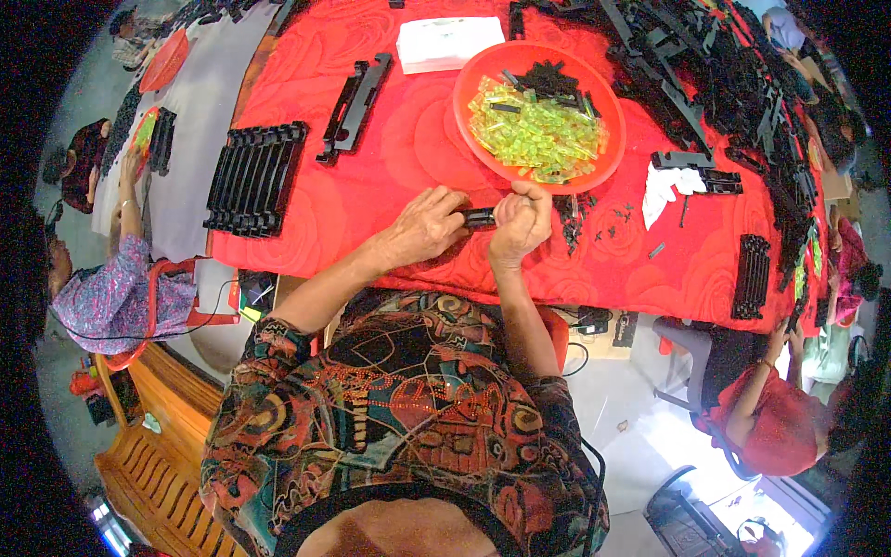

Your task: The recorder is assembling small plastic and metal components of what appears to be electronic or mechanical product housings.

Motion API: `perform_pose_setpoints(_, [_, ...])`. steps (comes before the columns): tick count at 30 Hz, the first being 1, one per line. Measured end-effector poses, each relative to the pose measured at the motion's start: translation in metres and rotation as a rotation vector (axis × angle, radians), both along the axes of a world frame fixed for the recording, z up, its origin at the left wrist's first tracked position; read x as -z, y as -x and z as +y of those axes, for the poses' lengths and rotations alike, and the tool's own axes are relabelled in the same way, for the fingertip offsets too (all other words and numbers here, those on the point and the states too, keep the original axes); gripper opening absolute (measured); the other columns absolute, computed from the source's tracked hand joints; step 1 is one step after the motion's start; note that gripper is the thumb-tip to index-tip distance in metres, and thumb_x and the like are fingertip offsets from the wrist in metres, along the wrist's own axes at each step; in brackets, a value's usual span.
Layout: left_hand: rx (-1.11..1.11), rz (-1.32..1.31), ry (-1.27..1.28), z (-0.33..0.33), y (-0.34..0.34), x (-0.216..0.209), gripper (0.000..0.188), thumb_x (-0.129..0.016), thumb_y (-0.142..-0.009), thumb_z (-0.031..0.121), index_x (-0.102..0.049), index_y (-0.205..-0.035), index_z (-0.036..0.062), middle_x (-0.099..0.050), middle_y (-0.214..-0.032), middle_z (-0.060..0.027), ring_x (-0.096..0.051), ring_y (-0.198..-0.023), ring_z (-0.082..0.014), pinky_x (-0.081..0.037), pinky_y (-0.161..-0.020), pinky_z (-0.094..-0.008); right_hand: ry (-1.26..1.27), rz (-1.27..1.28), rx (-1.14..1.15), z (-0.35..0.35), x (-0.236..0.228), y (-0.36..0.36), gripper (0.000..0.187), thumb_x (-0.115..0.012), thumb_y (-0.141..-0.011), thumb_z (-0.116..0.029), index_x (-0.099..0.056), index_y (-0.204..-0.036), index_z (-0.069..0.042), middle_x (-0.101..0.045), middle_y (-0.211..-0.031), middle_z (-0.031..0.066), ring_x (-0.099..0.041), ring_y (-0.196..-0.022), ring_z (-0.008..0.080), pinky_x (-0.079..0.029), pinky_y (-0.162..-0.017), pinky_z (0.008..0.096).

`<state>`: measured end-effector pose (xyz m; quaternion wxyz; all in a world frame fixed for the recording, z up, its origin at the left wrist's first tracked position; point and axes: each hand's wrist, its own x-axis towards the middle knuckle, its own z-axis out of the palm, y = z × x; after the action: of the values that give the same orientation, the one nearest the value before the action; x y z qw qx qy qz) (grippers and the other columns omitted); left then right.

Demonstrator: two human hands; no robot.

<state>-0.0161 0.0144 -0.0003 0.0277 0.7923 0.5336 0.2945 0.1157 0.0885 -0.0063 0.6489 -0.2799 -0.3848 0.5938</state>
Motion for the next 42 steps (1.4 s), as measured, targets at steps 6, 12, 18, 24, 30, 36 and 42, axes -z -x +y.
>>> perform_pose_setpoints(6, [0.073, -0.117, 0.06, 0.005, 0.003, 0.0, 0.019, -0.07, -0.069, 0.006, -0.053, -0.075, 0.0008, -0.051, -0.081, -0.0124, -0.051, -0.079, -0.0305, -0.045, -0.071, -0.0394, 0.008, 0.112, -0.054, 0.003, 0.001, -0.002, 0.018, -0.034, -0.087, -0.004, -0.049, -0.093, 0.004, -0.028, -0.054, -0.003, -0.025, -0.042, 0.0058, -0.026, -0.038, 0.0238])
perform_pose_setpoints(12, [0.074, -0.125, 0.055, 0.004, 0.004, 0.003, 0.022, -0.07, -0.068, 0.004, -0.05, -0.076, 0.0008, -0.05, -0.078, -0.0127, -0.051, -0.076, -0.0314, -0.045, -0.07, -0.0401, 0.116, 0.173, -0.025, 0.007, -0.012, 0.0, 0.017, -0.035, -0.09, -0.007, -0.05, -0.09, 0.001, -0.026, -0.052, -0.0023, -0.022, -0.04, 0.0069, -0.024, -0.037, 0.0232])
perform_pose_setpoints(18, [0.063, -0.125, 0.062, 0.004, 0.002, 0.003, 0.026, -0.069, -0.07, 0.006, -0.052, -0.088, 0.0013, -0.052, -0.08, -0.0126, -0.052, -0.08, -0.0313, -0.045, -0.074, -0.0397, 0.056, 0.157, -0.051, 0.006, -0.012, 0.0, 0.016, -0.036, -0.09, -0.006, -0.05, -0.091, 0.001, -0.026, -0.052, -0.0028, -0.022, -0.039, 0.0065, -0.024, -0.037, 0.0234])
perform_pose_setpoints(24, [0.042, -0.147, 0.195, 0.007, 0.0, -0.004, 0.045, -0.069, -0.073, 0.009, -0.054, -0.116, 0.0055, -0.054, -0.087, -0.0123, -0.053, -0.088, -0.0297, -0.045, -0.08, -0.0392, -0.022, 0.144, -0.077, 0.004, -0.013, 0.002, 0.018, -0.035, -0.088, -0.003, -0.051, -0.09, 0.002, -0.026, -0.052, -0.0027, -0.022, -0.039, 0.0066, -0.024, -0.036, 0.0238])
perform_pose_setpoints(30, [0.038, -0.194, 0.253, 0.01, 0.002, -0.002, 0.047, -0.069, -0.073, 0.009, -0.054, -0.117, 0.0088, -0.054, -0.089, -0.0119, -0.052, -0.088, -0.0297, -0.044, -0.082, -0.0403, 0.014, 0.157, -0.059, 0.004, -0.02, 0.004, 0.019, -0.034, -0.088, -0.003, -0.052, -0.09, 0.002, -0.027, -0.052, -0.0025, -0.021, -0.039, 0.0066, -0.023, -0.036, 0.0234])
perform_pose_setpoints(36, [0.031, -0.231, 0.241, 0.01, 0.001, 0.003, 0.048, -0.07, -0.071, 0.007, -0.053, -0.116, 0.0063, -0.055, -0.09, -0.0116, -0.053, -0.088, -0.0302, -0.045, -0.081, -0.0407, -0.042, 0.123, -0.031, 0.009, -0.009, 0.0, 0.02, -0.034, -0.088, -0.004, -0.052, -0.09, 0.003, -0.027, -0.052, -0.0025, -0.021, -0.04, 0.0063, -0.023, -0.036, 0.0229])
perform_pose_setpoints(42, [0.043, -0.232, 0.205, 0.009, 0.002, 0.005, 0.049, -0.071, -0.07, 0.007, -0.052, -0.114, 0.0052, -0.055, -0.088, -0.0121, -0.052, -0.086, -0.0308, -0.045, -0.079, -0.0406, -0.056, 0.081, -0.11, 0.004, -0.003, 0.006, 0.02, -0.033, -0.087, -0.003, -0.05, -0.093, 0.005, -0.03, -0.054, -0.002, -0.026, -0.042, 0.0062, -0.026, -0.038, 0.0237])
